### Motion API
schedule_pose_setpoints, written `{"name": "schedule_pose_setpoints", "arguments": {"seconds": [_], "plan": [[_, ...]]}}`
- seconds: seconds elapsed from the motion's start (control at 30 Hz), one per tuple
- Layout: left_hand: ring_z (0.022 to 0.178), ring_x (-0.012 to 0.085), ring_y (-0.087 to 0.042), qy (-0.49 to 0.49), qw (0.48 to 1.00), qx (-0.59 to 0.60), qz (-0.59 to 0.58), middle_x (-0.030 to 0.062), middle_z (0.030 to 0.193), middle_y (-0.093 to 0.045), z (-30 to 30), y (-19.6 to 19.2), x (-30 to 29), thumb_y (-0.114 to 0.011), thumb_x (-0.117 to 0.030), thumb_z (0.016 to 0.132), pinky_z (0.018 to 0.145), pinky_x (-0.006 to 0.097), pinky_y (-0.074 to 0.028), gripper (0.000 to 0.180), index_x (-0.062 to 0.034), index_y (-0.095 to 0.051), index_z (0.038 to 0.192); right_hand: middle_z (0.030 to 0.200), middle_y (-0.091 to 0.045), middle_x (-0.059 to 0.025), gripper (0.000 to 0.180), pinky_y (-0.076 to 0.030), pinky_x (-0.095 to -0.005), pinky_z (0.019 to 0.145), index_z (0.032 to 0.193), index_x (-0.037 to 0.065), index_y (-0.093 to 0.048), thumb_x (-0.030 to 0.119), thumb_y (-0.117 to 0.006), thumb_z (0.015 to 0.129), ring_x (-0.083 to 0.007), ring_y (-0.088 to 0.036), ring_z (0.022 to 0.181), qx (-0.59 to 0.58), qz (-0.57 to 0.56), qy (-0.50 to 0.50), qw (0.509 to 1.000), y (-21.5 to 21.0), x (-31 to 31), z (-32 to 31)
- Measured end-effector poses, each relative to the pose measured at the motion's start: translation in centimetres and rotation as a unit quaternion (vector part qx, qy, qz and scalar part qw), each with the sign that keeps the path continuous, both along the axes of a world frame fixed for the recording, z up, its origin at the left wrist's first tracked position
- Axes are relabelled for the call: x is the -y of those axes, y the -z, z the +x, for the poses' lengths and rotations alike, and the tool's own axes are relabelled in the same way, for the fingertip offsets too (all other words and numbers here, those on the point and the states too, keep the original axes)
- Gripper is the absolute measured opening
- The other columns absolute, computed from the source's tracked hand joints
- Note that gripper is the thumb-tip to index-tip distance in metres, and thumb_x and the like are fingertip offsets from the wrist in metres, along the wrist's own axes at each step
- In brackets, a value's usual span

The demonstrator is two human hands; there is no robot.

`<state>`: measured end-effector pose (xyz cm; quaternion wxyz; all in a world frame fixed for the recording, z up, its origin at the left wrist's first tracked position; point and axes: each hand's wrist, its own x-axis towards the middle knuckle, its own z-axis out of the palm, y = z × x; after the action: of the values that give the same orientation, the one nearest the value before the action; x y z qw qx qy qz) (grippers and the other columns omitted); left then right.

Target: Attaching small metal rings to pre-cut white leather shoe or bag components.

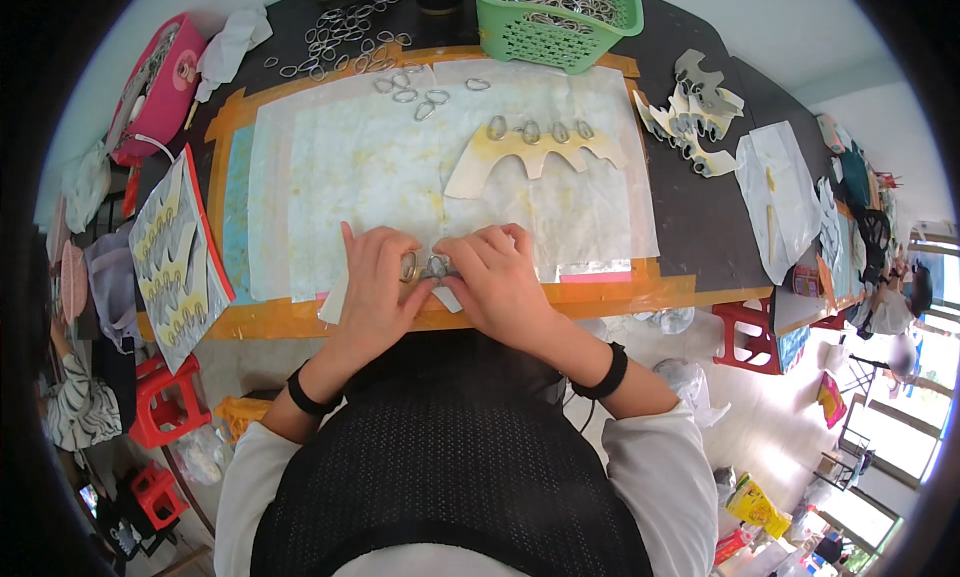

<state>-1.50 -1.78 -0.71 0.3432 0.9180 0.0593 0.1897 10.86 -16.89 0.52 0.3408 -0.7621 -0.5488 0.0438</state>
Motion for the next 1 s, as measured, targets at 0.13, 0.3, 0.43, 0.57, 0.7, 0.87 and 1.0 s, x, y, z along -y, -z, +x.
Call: {"name": "schedule_pose_setpoints", "arguments": {"seconds": [0.13, 0.3, 0.43, 0.57, 0.7, 0.87, 1.0], "plan": [[0.118, 0.0342, -0.044, -0.006, 0.998, -0.051, 0.044, 0.0139, 0.120, -0.044, 0.5, -1.1, -0.6, -0.075, -0.013, 0.078, 0.109, 0.070, -0.012, 0.042, -0.0046, -0.054, 0.113, 0.093, -0.061, -0.0048, 0.025, -0.037, -0.0447, 0.090, 0.097, 0.008, -0.060, 0.009, -0.072, 0.075, -0.0252, -0.056, 0.096, 0.036, 0.008, 0.037, 0.999, -1.0, -0.2, 0.1], [0.123, 0.0348, -0.042, 0.036, 0.996, -0.069, 0.038, 0.0135, 0.120, -0.043, 0.3, -1.8, -1.4, -0.075, -0.016, 0.078, 0.109, 0.070, -0.012, 0.031, -0.0058, -0.060, 0.103, 0.091, -0.059, -0.0059, 0.019, -0.039, -0.0398, 0.087, 0.090, 0.007, -0.059, 0.010, -0.071, 0.076, -0.0273, -0.056, 0.095, -0.012, -0.036, -0.080, 0.996, -1.6, 0.0, 1.0], [0.130, 0.0343, -0.038, 0.104, 0.992, -0.074, -0.010, 0.0113, 0.124, -0.043, 0.2, -2.6, -2.8, -0.077, -0.015, 0.076, 0.114, 0.062, -0.009, 0.018, -0.0079, -0.064, 0.086, 0.089, -0.061, -0.0073, 0.017, -0.043, -0.0348, 0.082, 0.088, 0.006, -0.057, 0.006, -0.070, 0.077, -0.0288, -0.059, 0.091, -0.090, -0.082, -0.111, 0.986, -3.6, -0.2, 1.7], [0.136, 0.0315, -0.033, 0.191, 0.930, -0.075, -0.305, 0.0121, 0.133, -0.041, 0.3, -3.4, -4.0, -0.078, -0.012, 0.076, 0.116, 0.054, -0.010, 0.014, -0.0079, -0.065, 0.074, 0.083, -0.063, -0.0043, 0.022, -0.045, -0.0278, 0.077, 0.095, 0.007, -0.056, 0.000, -0.070, 0.080, -0.0186, -0.062, 0.082, -0.338, -0.079, -0.175, 0.921, -4.3, -1.0, 3.0], [0.133, 0.0259, -0.032, 0.232, 0.866, -0.059, -0.440, 0.0084, 0.137, -0.037, 0.3, -4.5, -4.1, -0.077, -0.012, 0.080, 0.109, 0.044, -0.025, 0.013, -0.0078, -0.065, 0.076, 0.083, -0.062, 0.0005, 0.039, -0.044, -0.0245, 0.073, 0.116, 0.009, -0.049, -0.002, -0.070, 0.085, -0.0070, -0.058, 0.080, -0.610, 0.019, -0.248, 0.752, -4.4, -1.3, 2.7], [0.130, 0.0235, -0.036, 0.219, 0.830, -0.028, -0.513, 0.0097, 0.140, -0.033, -0.3, -4.0, -3.8, -0.073, -0.010, 0.081, 0.105, 0.036, -0.030, 0.005, -0.0090, -0.068, 0.081, 0.079, -0.060, 0.0003, 0.053, -0.043, -0.0235, 0.073, 0.123, 0.009, -0.041, -0.003, -0.072, 0.083, -0.0076, -0.057, 0.080, -0.688, 0.054, -0.231, 0.686, -2.5, -1.7, 1.8], [0.110, 0.0219, -0.054, -0.075, 0.943, 0.154, -0.285, 0.0104, 0.119, -0.055, -1.0, -3.8, -3.9, -0.068, -0.008, 0.084, 0.092, 0.035, -0.042, 0.001, -0.0086, -0.069, 0.084, 0.081, -0.059, 0.0012, 0.051, -0.042, -0.0197, 0.066, 0.124, 0.010, -0.041, -0.005, -0.070, 0.084, -0.0046, -0.056, 0.078, -0.651, 0.175, -0.104, 0.732, -2.1, -1.0, 1.8]]}}
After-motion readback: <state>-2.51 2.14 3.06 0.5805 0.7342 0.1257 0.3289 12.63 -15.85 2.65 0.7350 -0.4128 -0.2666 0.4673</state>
